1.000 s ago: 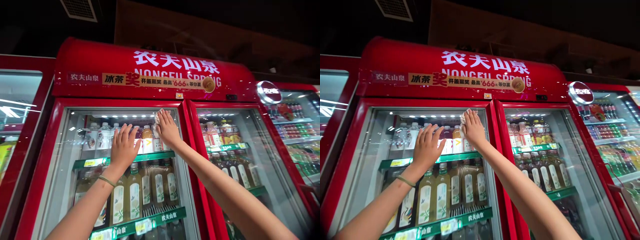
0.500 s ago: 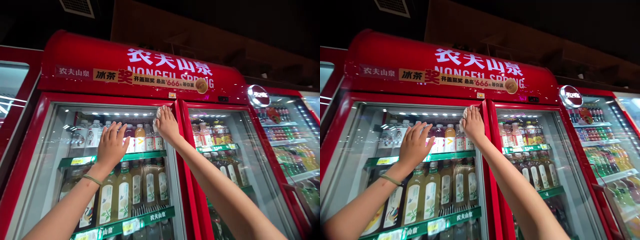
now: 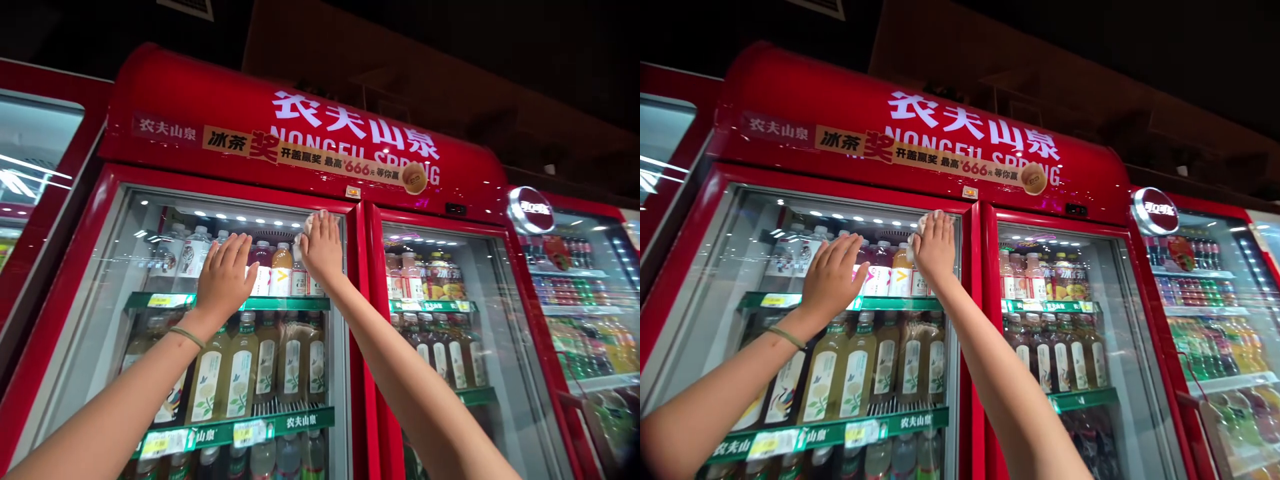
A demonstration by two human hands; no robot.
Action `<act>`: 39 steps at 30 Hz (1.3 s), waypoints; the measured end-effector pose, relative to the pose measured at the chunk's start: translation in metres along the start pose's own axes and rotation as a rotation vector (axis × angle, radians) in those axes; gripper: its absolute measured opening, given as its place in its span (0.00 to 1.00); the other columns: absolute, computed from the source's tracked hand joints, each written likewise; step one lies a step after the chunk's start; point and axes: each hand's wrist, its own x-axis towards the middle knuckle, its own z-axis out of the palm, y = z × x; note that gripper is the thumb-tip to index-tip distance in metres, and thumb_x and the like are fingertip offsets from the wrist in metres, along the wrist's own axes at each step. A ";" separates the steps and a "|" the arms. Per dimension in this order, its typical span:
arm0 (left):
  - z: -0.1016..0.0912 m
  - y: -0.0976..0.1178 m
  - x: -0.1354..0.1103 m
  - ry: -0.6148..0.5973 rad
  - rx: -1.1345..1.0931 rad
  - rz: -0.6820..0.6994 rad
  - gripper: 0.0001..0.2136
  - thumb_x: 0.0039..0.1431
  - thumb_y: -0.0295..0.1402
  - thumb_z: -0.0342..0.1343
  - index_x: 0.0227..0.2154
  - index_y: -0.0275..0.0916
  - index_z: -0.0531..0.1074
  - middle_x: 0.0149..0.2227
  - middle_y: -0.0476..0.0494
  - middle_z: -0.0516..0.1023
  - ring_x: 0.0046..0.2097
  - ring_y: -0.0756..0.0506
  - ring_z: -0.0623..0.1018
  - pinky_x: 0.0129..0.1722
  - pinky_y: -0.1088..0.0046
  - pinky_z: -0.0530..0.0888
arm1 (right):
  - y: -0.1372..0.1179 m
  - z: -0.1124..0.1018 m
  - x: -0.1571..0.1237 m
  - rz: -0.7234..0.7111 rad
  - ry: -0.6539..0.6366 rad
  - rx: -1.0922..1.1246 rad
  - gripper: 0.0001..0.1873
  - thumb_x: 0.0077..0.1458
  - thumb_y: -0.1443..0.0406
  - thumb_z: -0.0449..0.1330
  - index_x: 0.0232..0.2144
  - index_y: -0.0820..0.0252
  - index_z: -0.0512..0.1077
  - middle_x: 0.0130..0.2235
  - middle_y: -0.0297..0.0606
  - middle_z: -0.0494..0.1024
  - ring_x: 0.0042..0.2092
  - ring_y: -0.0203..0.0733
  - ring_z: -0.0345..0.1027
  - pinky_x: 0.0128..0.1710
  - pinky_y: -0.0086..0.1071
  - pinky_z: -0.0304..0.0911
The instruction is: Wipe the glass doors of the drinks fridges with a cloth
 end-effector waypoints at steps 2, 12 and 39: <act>-0.001 -0.002 0.000 0.036 0.012 -0.082 0.27 0.69 0.39 0.48 0.69 0.37 0.60 0.69 0.30 0.63 0.72 0.32 0.59 0.73 0.43 0.51 | 0.001 -0.002 -0.001 -0.174 -0.034 0.014 0.36 0.71 0.55 0.42 0.74 0.68 0.47 0.76 0.52 0.46 0.77 0.56 0.35 0.75 0.53 0.41; -0.002 -0.006 -0.002 0.044 0.077 -0.125 0.27 0.70 0.39 0.47 0.68 0.36 0.60 0.70 0.28 0.61 0.73 0.32 0.57 0.72 0.42 0.52 | 0.001 0.007 0.000 -0.059 0.025 0.110 0.38 0.70 0.56 0.44 0.74 0.71 0.44 0.75 0.56 0.46 0.76 0.61 0.34 0.74 0.60 0.40; -0.022 -0.028 0.003 -0.038 0.046 -0.068 0.22 0.69 0.35 0.48 0.63 0.39 0.68 0.67 0.38 0.68 0.69 0.37 0.66 0.70 0.50 0.63 | -0.058 0.005 0.012 -0.326 -0.019 0.166 0.32 0.70 0.60 0.45 0.72 0.62 0.54 0.75 0.44 0.51 0.76 0.51 0.39 0.75 0.50 0.41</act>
